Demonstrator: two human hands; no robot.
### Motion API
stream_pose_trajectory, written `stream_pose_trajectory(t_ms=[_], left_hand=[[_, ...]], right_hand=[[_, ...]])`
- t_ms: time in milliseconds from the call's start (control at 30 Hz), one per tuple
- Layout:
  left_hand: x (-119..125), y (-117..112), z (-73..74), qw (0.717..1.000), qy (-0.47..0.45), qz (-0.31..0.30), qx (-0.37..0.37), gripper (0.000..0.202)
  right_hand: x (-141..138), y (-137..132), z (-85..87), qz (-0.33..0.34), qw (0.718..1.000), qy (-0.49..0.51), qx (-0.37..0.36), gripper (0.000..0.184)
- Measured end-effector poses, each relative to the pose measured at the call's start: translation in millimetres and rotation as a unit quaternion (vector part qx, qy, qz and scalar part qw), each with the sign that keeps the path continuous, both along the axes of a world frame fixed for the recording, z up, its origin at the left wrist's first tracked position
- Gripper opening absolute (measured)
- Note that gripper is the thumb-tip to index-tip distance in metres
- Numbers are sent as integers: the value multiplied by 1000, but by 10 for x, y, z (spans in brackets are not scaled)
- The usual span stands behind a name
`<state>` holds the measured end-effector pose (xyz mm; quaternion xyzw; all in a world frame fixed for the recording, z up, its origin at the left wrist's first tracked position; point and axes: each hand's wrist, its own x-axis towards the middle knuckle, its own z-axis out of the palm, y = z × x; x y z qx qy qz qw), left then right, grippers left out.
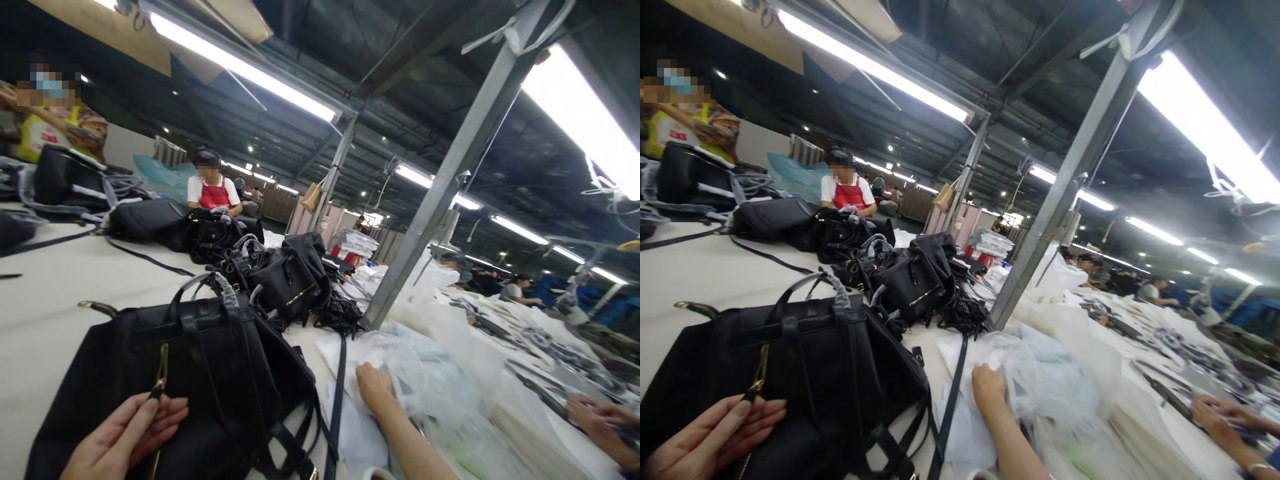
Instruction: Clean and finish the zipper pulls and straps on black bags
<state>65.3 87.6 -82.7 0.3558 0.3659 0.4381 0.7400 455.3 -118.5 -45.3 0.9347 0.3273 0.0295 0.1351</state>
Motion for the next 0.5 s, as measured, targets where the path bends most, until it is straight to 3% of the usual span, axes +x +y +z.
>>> stream_pose_trajectory(t_ms=[267,500], left_hand=[[-22,-12,35,1000,-13,-28,0,27],[-4,29,-12,999,-28,-32,-10,45]], right_hand=[[81,-35,221,-4,1000,11,23,27],[121,-173,471,-4,985,63,158,23]])
